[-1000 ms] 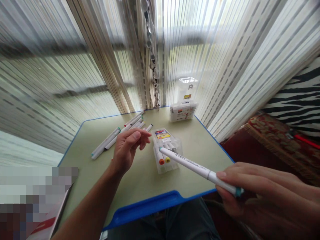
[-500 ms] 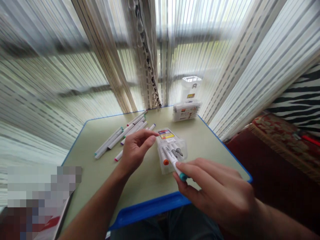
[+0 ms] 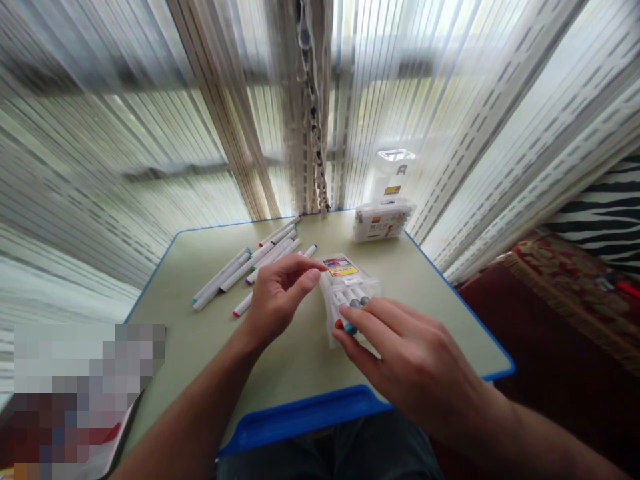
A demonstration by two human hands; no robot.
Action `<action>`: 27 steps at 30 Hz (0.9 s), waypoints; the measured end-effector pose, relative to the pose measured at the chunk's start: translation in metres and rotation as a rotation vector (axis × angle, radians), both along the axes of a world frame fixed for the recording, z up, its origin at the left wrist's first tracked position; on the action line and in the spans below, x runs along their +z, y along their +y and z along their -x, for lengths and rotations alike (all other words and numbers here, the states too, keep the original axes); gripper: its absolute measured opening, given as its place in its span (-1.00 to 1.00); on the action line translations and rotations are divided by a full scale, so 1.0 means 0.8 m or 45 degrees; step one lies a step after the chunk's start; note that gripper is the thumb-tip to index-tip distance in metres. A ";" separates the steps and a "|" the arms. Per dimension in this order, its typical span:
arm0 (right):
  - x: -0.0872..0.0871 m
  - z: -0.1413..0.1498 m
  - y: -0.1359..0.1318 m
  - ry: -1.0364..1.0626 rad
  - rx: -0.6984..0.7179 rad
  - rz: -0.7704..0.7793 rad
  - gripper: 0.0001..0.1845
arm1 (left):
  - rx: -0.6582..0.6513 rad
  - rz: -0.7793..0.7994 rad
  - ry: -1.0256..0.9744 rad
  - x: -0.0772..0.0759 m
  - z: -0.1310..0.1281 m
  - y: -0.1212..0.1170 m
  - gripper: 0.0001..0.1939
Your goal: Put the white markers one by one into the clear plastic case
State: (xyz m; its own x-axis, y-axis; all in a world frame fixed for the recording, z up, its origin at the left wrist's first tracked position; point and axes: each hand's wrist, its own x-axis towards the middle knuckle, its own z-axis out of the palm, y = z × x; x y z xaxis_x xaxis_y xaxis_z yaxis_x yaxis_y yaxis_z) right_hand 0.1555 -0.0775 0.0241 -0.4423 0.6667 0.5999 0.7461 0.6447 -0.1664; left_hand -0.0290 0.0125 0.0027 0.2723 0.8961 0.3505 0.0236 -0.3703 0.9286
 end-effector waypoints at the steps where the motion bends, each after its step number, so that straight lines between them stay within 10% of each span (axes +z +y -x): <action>1: 0.000 0.000 0.001 -0.016 -0.007 0.006 -0.85 | 0.003 -0.002 -0.003 0.000 0.000 0.000 -0.87; 27: -0.002 -0.007 0.007 0.043 -0.081 -0.015 -0.77 | 0.069 0.036 0.046 0.003 0.003 0.002 -0.83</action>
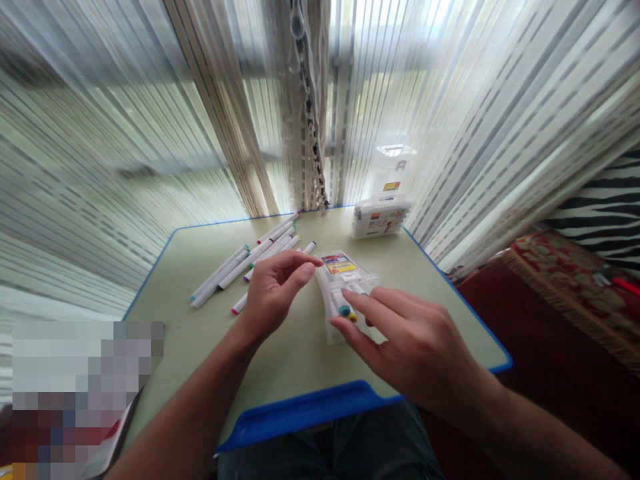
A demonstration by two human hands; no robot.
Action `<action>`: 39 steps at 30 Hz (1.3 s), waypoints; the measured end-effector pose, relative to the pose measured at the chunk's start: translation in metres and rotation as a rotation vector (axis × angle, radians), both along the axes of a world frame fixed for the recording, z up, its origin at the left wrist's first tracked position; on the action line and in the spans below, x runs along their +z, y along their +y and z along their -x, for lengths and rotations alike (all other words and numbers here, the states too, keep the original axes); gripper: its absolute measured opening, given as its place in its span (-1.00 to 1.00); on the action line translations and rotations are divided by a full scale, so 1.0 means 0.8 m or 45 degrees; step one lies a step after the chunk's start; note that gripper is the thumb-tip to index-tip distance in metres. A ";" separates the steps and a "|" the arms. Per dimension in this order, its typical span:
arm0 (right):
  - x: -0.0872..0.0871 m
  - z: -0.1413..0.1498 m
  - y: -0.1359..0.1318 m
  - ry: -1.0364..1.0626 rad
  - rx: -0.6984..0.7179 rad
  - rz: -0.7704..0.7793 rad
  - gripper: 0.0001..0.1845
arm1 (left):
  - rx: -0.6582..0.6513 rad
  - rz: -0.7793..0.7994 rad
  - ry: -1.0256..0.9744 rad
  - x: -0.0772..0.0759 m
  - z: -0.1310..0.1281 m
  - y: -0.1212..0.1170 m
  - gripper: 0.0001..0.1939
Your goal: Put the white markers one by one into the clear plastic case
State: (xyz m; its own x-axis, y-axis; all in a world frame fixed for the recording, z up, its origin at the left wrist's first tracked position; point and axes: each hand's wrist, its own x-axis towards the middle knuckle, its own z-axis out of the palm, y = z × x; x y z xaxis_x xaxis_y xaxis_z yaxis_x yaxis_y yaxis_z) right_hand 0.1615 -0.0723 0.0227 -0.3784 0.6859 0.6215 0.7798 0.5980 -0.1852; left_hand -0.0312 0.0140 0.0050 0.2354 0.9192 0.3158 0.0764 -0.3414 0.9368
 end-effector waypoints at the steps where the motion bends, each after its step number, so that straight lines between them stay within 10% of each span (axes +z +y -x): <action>1: 0.004 -0.004 -0.002 0.036 0.019 -0.030 -0.79 | 0.026 -0.009 0.010 0.000 0.001 0.001 -0.82; 6: 0.051 -0.022 0.019 0.207 0.010 -0.087 -0.83 | 0.259 -0.089 0.175 0.002 0.011 0.011 -0.79; 10: 0.073 -0.027 0.097 0.335 -0.006 0.072 -0.64 | 0.470 -0.269 0.533 -0.001 0.025 0.024 -0.79; 14: 0.037 -0.024 0.176 0.607 0.130 0.520 -0.58 | 0.456 -0.390 0.933 -0.011 0.036 0.036 -0.82; 20: -0.026 -0.028 0.191 0.695 0.063 0.500 -0.63 | 0.234 -0.328 1.236 -0.028 0.038 0.039 -0.77; 39: -0.055 -0.038 0.190 0.475 0.021 0.415 -0.63 | 0.318 -0.412 1.602 -0.034 0.012 0.022 -0.76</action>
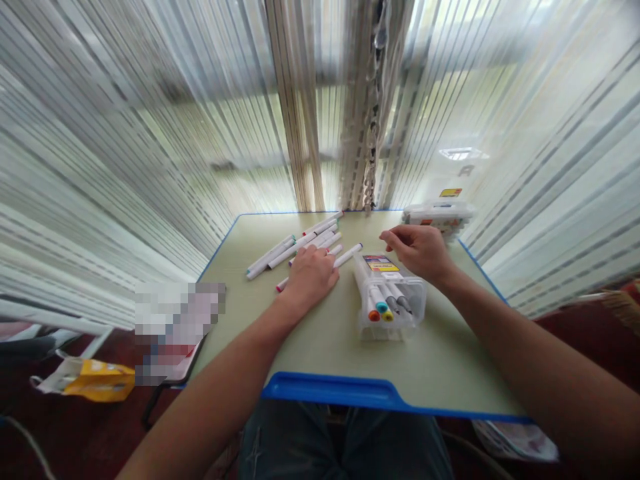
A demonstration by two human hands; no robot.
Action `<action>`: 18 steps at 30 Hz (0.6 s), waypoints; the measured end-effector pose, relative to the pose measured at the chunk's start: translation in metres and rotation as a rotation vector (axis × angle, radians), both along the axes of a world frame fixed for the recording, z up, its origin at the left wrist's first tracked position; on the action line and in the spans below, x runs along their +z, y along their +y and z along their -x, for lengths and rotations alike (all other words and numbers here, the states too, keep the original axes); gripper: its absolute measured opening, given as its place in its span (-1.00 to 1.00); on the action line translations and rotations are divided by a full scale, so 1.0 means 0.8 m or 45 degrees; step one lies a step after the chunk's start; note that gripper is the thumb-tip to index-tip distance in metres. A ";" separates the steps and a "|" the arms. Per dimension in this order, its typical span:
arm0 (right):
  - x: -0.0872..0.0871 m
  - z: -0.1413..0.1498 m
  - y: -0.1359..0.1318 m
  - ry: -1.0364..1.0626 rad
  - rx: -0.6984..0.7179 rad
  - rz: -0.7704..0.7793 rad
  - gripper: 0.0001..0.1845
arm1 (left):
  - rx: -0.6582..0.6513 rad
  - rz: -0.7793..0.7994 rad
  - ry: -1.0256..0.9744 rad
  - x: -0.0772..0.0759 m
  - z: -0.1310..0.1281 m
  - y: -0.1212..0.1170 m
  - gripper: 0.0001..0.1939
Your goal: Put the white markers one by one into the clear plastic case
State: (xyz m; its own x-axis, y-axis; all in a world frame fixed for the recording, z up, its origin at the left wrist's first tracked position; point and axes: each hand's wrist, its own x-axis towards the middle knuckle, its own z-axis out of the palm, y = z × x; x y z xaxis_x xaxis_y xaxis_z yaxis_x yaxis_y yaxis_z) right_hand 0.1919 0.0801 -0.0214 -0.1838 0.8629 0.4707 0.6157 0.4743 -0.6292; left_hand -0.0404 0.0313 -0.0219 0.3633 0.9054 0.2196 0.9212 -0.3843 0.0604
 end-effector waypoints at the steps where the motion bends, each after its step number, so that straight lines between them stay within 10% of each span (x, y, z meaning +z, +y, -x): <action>1: 0.001 0.000 0.000 0.013 -0.003 0.007 -0.62 | 0.008 -0.006 -0.026 -0.001 0.000 0.000 -0.75; 10: 0.000 0.003 0.001 0.145 0.005 0.072 -0.57 | -0.005 -0.139 -0.609 0.006 0.009 0.009 -0.74; 18: 0.019 0.011 -0.010 0.804 0.346 0.422 -0.47 | -0.086 0.051 -1.003 0.011 0.003 0.004 -0.68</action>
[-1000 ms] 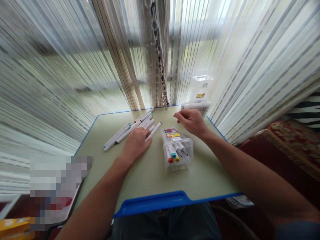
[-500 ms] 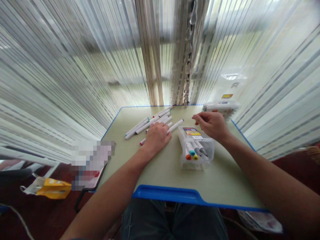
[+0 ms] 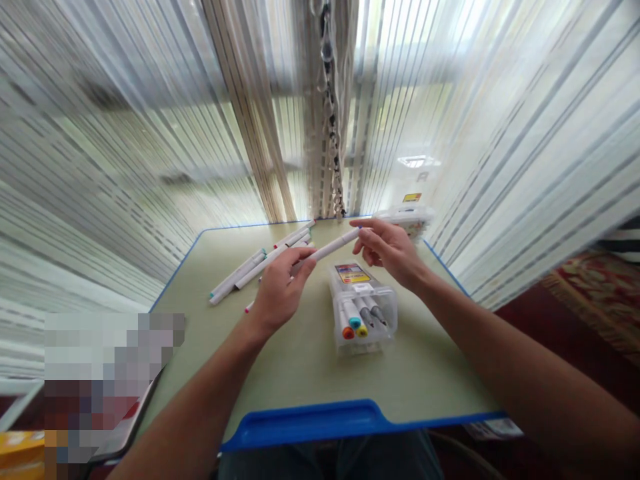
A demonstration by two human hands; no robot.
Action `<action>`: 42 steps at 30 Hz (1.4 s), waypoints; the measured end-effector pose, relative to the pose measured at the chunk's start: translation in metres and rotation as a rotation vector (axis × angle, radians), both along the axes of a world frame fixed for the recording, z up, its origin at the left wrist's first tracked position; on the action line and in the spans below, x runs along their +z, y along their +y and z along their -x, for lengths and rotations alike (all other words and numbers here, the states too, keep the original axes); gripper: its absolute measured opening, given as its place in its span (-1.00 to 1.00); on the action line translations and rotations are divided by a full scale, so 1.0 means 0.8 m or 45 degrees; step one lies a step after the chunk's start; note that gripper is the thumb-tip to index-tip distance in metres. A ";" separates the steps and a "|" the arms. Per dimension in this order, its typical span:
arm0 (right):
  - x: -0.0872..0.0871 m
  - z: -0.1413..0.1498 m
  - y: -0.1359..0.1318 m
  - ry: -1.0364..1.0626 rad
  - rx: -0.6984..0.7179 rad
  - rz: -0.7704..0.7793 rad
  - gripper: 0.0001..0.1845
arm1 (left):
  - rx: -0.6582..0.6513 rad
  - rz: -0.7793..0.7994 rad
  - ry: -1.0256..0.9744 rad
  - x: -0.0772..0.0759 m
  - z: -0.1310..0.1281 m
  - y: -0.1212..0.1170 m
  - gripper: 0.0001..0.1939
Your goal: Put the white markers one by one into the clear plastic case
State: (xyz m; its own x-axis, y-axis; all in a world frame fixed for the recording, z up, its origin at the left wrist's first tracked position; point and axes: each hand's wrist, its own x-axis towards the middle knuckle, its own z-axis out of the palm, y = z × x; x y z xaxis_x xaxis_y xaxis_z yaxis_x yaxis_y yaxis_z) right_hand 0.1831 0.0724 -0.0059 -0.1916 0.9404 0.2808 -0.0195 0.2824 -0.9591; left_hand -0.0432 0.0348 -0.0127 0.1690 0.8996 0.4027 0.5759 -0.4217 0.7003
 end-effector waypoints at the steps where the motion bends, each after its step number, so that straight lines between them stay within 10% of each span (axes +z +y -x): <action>1: 0.003 0.002 -0.002 0.029 0.034 0.027 -0.47 | -0.015 0.019 -0.021 0.001 -0.001 0.000 -0.67; 22: -0.004 0.005 0.002 0.402 0.119 0.329 -0.73 | -0.130 0.385 -1.190 0.005 -0.003 0.003 -0.76; 42: -0.005 0.001 0.004 0.390 0.120 0.317 -0.72 | -0.034 0.347 -1.115 0.007 -0.001 0.005 -0.79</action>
